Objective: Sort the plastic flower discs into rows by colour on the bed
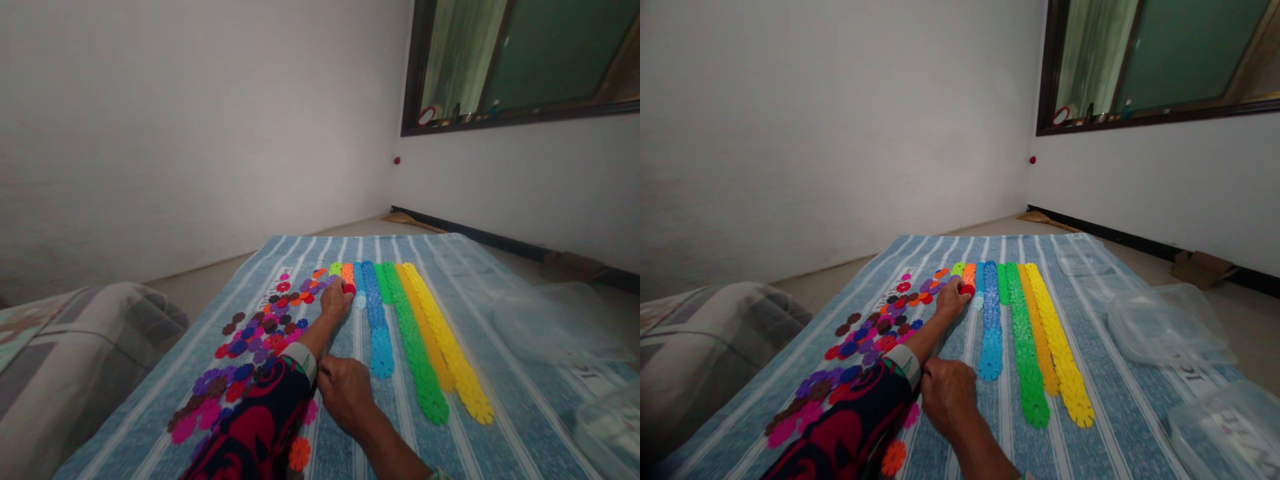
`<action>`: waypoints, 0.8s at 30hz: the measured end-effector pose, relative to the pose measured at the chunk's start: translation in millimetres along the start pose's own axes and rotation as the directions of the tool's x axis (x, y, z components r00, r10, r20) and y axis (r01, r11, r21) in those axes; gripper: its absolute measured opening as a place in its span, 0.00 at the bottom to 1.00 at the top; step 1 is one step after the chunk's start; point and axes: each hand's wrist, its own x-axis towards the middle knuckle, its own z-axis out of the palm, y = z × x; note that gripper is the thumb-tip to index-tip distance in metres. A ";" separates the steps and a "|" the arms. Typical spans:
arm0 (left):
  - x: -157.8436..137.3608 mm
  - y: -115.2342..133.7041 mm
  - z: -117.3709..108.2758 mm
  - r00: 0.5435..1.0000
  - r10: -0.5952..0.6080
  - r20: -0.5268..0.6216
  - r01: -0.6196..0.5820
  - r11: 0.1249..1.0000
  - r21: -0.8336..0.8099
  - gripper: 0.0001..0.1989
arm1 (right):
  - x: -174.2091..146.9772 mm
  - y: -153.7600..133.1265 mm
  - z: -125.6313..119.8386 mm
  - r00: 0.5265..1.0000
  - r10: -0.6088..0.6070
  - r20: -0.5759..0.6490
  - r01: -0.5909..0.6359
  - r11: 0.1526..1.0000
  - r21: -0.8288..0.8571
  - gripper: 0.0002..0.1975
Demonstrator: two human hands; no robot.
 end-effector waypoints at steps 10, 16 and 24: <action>-0.4 2.2 -1.3 0.999 0.024 -0.040 -0.022 0.999 0.034 0.05 | 0.4 0.3 -0.4 1.000 0.007 0.003 -0.007 1.000 -0.021 0.10; -0.7 -0.2 1.1 0.998 0.014 -0.056 -0.014 1.000 0.000 0.04 | 0.3 0.2 0.5 1.000 -0.005 0.006 0.005 1.000 -0.020 0.10; 6.4 -10.7 5.6 0.997 -0.019 -0.069 -0.004 0.947 -0.320 0.09 | -1.3 1.3 -0.9 1.000 0.004 0.020 -0.004 1.000 0.004 0.10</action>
